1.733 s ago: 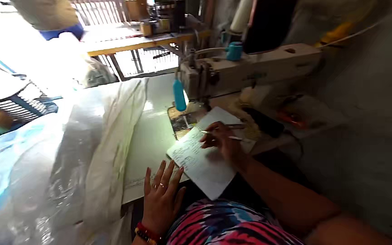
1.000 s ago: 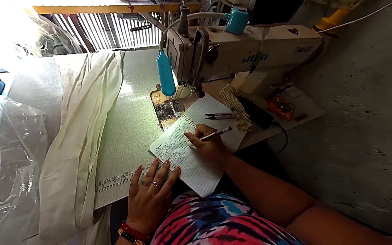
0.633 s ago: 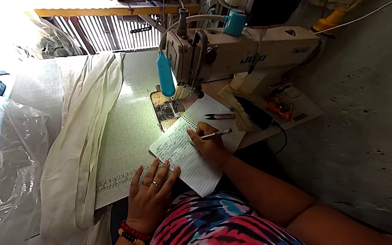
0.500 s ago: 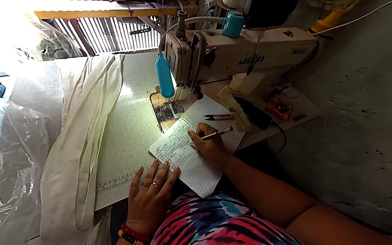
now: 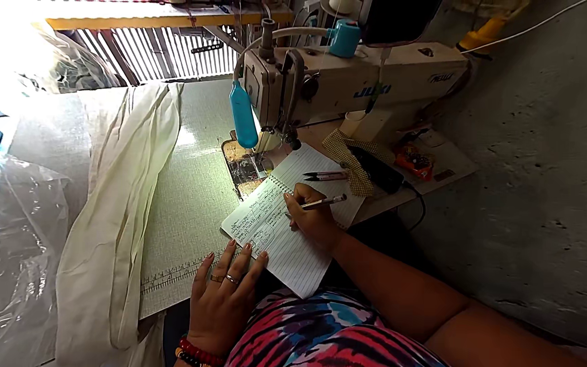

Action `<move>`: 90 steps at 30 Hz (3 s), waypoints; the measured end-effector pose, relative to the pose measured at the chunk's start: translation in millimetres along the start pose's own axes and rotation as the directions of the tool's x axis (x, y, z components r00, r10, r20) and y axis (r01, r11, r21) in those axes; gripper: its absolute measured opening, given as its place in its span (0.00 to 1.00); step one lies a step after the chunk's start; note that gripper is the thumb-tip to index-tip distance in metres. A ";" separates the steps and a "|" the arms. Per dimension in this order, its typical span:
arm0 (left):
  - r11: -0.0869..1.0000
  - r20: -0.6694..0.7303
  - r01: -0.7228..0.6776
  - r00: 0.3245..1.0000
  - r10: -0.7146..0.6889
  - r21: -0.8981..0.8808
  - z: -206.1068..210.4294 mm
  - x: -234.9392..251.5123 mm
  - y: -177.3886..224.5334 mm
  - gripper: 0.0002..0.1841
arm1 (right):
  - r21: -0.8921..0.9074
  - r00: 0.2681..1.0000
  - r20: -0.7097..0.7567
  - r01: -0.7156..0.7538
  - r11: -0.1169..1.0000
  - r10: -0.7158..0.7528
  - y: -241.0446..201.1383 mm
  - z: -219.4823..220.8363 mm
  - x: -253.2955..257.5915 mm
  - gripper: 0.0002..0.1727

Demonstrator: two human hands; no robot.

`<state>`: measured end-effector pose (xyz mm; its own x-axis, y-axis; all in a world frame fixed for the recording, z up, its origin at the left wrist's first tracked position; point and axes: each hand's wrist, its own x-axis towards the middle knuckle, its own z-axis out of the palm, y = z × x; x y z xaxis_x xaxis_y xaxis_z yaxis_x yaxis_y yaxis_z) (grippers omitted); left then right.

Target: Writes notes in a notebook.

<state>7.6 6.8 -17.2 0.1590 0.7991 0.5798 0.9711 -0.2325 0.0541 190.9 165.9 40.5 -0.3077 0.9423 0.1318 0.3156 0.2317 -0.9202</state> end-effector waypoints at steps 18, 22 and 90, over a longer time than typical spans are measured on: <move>1.000 0.005 -0.007 1.000 0.007 0.000 0.7 -1.8 -0.6 0.22 | 0.022 1.000 -0.001 -0.028 0.999 0.028 -1.8 1.9 -0.6 0.16; 1.000 -0.005 -0.007 1.000 0.007 0.009 0.6 -0.8 -0.2 0.21 | 0.010 0.999 -0.018 -0.045 0.999 0.045 -1.9 2.0 0.3 0.16; 0.913 -0.177 -0.355 0.930 0.323 -0.201 -18.3 22.5 -7.6 0.09 | -0.760 0.986 -0.053 0.065 0.646 -0.161 48.2 -126.4 -1.9 0.22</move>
<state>0.5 16.4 10.3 0.4295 0.5696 0.7008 0.7942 -0.6076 0.0071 320.2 205.8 42.5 -0.3068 0.9042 0.2972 0.8665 0.3945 -0.3057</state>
